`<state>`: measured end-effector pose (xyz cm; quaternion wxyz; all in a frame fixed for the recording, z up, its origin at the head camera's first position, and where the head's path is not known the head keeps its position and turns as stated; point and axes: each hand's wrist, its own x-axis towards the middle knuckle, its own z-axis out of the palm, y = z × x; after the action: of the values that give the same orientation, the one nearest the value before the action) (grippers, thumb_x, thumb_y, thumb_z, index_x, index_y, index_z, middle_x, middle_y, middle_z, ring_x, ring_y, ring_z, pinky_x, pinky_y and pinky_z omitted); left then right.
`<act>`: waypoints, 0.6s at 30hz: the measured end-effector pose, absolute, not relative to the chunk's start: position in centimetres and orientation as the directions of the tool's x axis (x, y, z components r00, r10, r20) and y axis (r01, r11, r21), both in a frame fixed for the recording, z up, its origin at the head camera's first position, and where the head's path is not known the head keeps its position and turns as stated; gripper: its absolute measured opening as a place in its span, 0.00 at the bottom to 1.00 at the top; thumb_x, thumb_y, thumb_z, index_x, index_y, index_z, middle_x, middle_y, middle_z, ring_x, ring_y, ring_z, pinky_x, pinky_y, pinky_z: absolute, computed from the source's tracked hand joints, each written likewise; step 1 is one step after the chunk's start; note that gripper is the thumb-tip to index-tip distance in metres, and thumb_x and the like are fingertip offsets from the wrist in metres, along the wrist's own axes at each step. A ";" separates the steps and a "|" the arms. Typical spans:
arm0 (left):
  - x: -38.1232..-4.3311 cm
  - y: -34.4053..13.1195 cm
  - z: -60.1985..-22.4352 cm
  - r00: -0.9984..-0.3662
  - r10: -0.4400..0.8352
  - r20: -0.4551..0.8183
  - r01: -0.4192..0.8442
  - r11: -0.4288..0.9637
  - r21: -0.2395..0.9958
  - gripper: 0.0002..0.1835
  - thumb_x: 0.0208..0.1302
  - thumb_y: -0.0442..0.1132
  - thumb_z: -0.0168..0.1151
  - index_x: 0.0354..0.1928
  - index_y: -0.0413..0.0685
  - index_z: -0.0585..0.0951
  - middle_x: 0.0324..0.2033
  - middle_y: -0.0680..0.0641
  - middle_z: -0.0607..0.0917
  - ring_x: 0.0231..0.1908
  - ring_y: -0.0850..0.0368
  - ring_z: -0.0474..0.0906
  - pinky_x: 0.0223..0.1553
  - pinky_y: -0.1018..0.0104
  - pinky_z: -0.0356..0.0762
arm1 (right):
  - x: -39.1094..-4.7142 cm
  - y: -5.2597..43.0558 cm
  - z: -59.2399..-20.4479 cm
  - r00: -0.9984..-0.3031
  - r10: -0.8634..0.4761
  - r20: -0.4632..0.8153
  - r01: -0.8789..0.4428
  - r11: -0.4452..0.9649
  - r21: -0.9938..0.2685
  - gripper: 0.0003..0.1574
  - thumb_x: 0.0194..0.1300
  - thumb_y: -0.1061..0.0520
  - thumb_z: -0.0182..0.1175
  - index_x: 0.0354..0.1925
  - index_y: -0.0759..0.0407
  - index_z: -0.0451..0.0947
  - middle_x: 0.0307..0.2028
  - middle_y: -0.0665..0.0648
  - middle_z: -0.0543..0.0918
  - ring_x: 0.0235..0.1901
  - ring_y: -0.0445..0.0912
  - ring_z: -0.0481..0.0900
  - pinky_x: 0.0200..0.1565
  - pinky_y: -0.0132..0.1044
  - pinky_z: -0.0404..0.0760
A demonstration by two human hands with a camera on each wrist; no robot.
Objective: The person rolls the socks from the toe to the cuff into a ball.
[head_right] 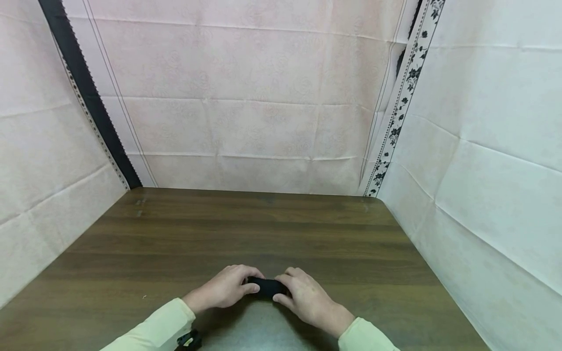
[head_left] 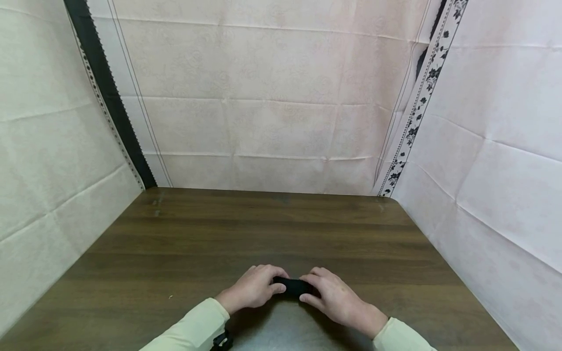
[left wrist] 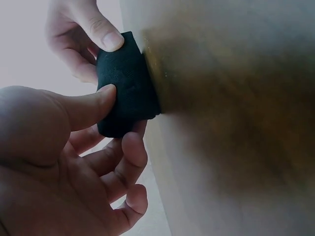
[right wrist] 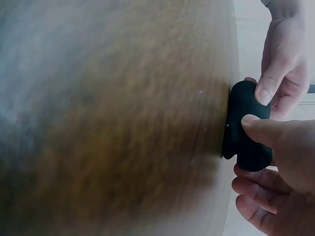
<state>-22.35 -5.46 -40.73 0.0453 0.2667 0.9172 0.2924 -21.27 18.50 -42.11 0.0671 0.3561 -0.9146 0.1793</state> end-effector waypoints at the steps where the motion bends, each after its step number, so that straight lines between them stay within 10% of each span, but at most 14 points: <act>1: -22.4 -5.4 -40.7 -0.854 0.516 0.067 0.461 0.690 0.557 0.07 0.68 0.43 0.67 0.46 0.56 0.86 0.40 0.56 0.85 0.41 0.60 0.79 0.45 0.58 0.75 | -21.2 18.5 -42.1 -0.739 -0.625 0.251 -0.673 0.684 -0.280 0.21 0.66 0.48 0.68 0.55 0.55 0.81 0.43 0.45 0.78 0.40 0.38 0.74 0.41 0.36 0.78; 18: -22.2 -5.6 -40.7 -0.860 0.506 0.070 0.431 0.645 0.631 0.10 0.65 0.42 0.70 0.46 0.57 0.82 0.38 0.57 0.80 0.39 0.58 0.76 0.43 0.57 0.74 | -21.3 18.6 -42.2 -0.711 -0.650 0.267 -0.703 0.659 -0.267 0.18 0.72 0.50 0.63 0.56 0.55 0.80 0.43 0.46 0.79 0.39 0.38 0.74 0.40 0.36 0.78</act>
<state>-22.20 -5.56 -40.68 0.0563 0.2588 0.9052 0.3324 -21.33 18.56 -42.20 0.0743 0.3727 -0.9077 0.1778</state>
